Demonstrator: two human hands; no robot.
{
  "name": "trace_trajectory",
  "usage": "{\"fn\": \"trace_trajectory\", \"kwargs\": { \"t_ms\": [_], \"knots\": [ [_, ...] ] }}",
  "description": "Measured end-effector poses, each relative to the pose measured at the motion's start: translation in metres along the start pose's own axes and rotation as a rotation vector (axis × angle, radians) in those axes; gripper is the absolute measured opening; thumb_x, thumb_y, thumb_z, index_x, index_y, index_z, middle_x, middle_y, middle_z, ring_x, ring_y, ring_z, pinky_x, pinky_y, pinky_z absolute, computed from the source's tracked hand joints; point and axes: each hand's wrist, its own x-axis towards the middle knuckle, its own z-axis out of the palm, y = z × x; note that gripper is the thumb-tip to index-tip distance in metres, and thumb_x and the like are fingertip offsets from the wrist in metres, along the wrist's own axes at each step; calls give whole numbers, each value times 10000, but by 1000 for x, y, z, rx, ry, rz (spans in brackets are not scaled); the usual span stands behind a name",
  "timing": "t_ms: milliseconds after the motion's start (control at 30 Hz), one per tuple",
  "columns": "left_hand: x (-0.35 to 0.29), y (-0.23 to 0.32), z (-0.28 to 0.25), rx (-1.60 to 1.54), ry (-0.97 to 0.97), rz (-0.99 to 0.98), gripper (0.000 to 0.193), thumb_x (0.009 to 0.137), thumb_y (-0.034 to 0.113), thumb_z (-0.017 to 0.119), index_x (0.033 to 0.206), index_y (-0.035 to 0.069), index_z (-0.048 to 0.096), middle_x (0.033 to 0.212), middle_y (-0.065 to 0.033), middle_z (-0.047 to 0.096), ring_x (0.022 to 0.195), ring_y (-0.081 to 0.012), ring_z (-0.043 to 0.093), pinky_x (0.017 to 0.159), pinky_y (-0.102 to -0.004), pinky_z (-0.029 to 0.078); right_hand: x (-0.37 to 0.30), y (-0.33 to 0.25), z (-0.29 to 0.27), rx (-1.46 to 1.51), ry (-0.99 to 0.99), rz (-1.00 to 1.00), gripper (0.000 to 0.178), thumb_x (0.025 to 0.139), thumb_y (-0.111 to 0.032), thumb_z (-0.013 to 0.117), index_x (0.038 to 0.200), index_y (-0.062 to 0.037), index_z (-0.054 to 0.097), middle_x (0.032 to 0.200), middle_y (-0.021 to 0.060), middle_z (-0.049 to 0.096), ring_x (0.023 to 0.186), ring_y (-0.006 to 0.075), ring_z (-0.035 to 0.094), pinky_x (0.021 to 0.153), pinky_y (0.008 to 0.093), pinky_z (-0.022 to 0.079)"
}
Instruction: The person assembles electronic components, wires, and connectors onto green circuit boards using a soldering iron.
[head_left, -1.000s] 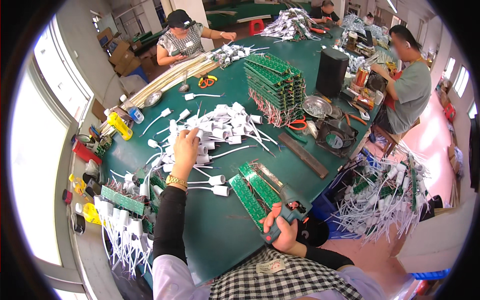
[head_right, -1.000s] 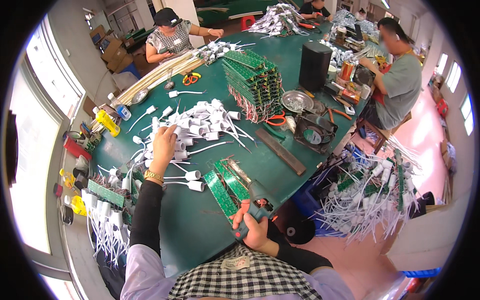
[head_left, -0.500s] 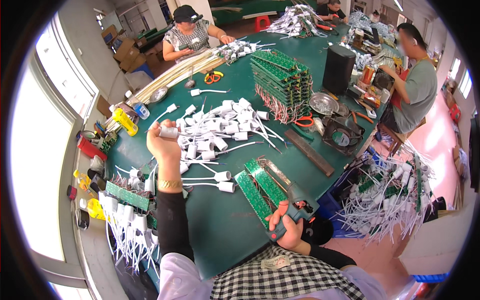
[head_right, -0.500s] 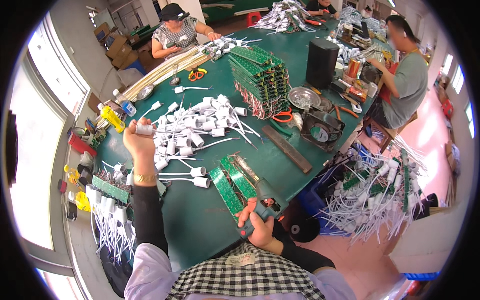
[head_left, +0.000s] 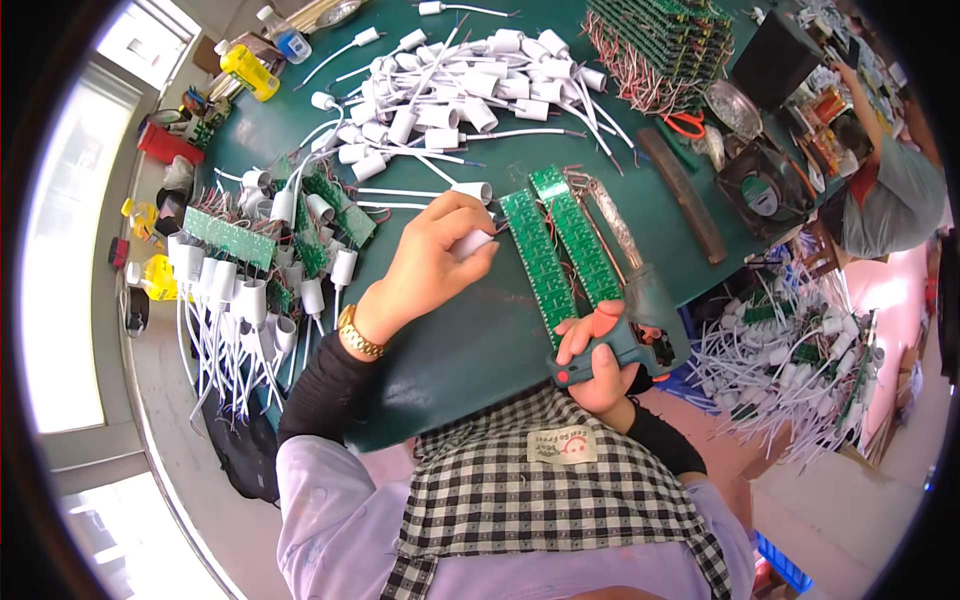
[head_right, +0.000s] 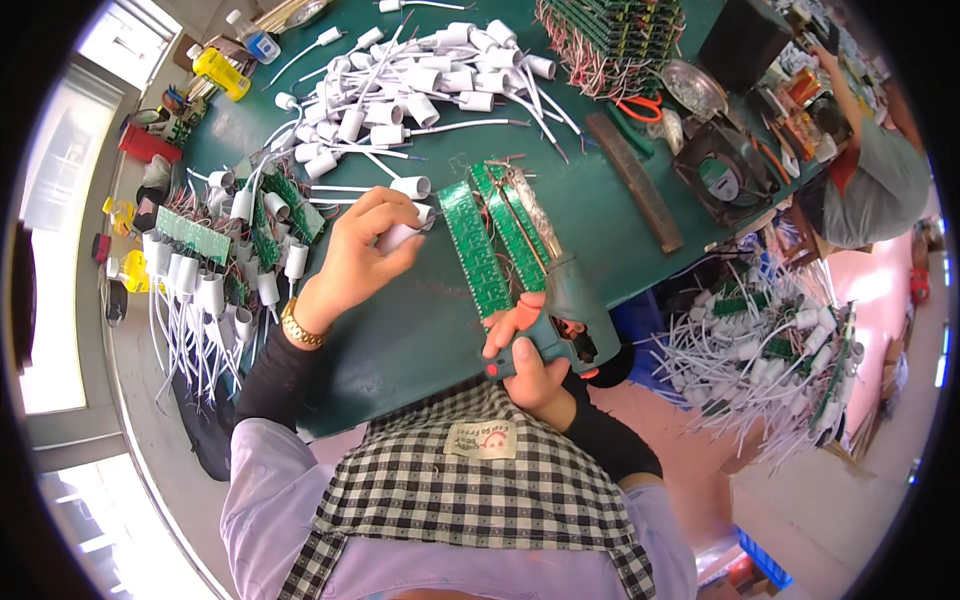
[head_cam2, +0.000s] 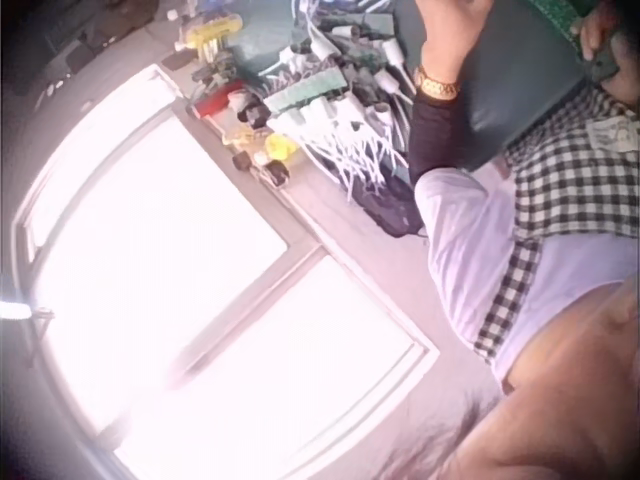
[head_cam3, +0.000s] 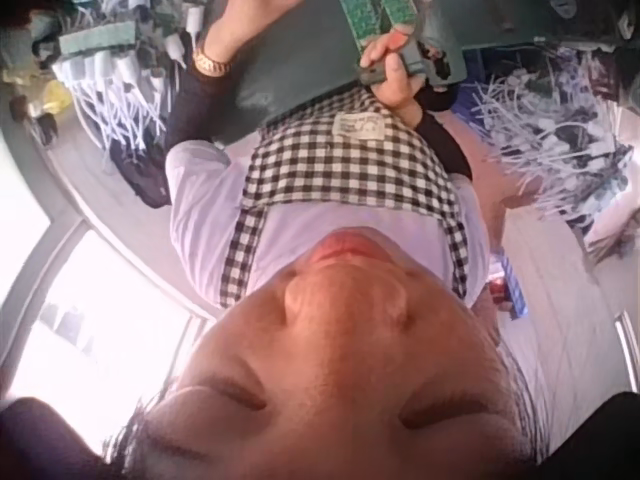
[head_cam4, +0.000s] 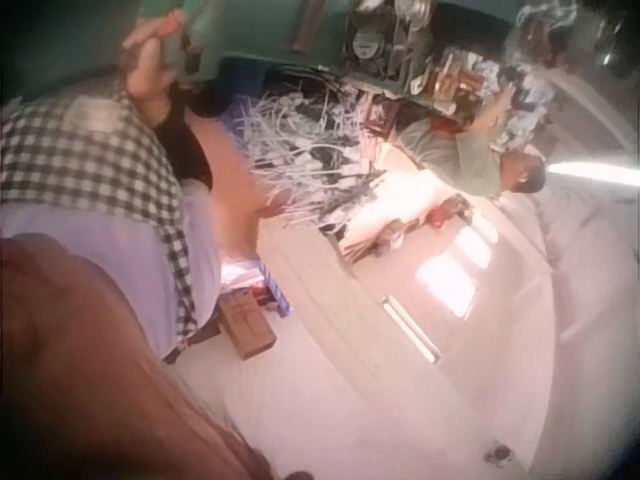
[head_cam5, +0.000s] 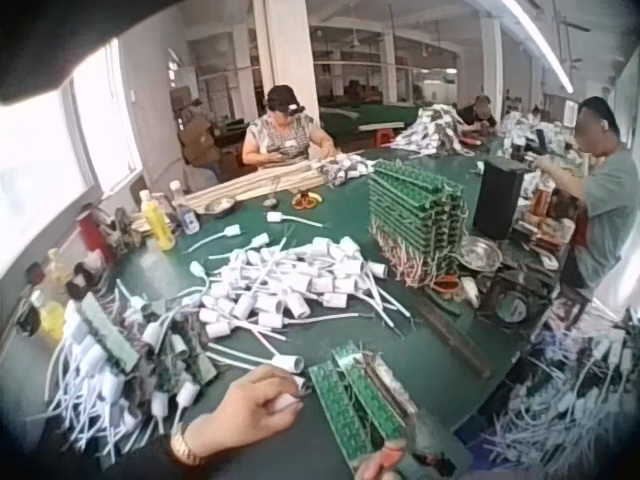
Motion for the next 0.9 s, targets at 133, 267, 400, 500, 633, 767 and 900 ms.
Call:
{"fn": "trace_trajectory", "kwargs": {
  "t_ms": [133, 267, 400, 500, 633, 767, 900],
  "knots": [
    [0, -16, 16, 65, -20, -10, 177, 675, 13, 671, 833, 19, 591, 887, -111, 579, 808, -288, 595, 700, -337, 486, -1, -3, 4, -46, -34, 4, 418, 903, -186, 502, 1260, -45, 339, 799, 75, 549, 672, 176, 568, 806, 419, 436],
    [1, -29, 28, 272, 5, 174, 233, 643, 6, 703, 849, 45, 602, 941, -81, 581, 828, -270, 577, 705, -350, 472, -4, -7, 4, -34, -8, 32, 426, 903, -194, 513, 1265, -50, 343, 804, 69, 547, 674, 174, 566, 803, 418, 436],
    [-5, -26, 37, 440, 128, 161, 194, 658, 24, 682, 830, 69, 608, 968, -58, 578, 890, -248, 532, 766, -378, 389, 2, -21, 11, 68, 39, 173, 450, 901, -205, 539, 1276, -53, 342, 814, 72, 540, 686, 175, 568, 783, 412, 452],
    [-8, -27, 39, 431, 179, 100, 166, 669, 39, 670, 819, 75, 610, 973, -51, 574, 904, -243, 513, 791, -386, 351, 8, -29, 10, 174, -6, 327, 464, 898, -186, 538, 1290, -50, 331, 830, 94, 541, 696, 179, 567, 702, 393, 499],
    [-14, -20, 43, 356, 166, -26, 135, 663, 50, 672, 786, 83, 627, 960, -34, 563, 925, -251, 506, 808, -375, 342, 11, -36, 6, 89, -14, 339, 465, 893, -178, 535, 1292, -44, 336, 826, 98, 538, 691, 180, 565, 690, 397, 499],
    [-16, -22, 47, 335, 190, -83, 112, 644, 35, 673, 736, 78, 627, 932, -30, 550, 933, -262, 495, 813, -380, 361, 12, -37, -3, 71, 12, 365, 463, 887, -164, 533, 1286, -25, 344, 820, 104, 531, 673, 181, 562, 653, 374, 504],
    [-14, -25, 50, 296, 203, -104, 123, 638, 16, 670, 737, 74, 626, 920, -36, 552, 922, -268, 492, 807, -378, 383, 14, -42, -15, 0, 7, 388, 453, 884, -156, 540, 1272, -12, 354, 810, 102, 525, 663, 183, 558, 616, 335, 501]
  ]
}}
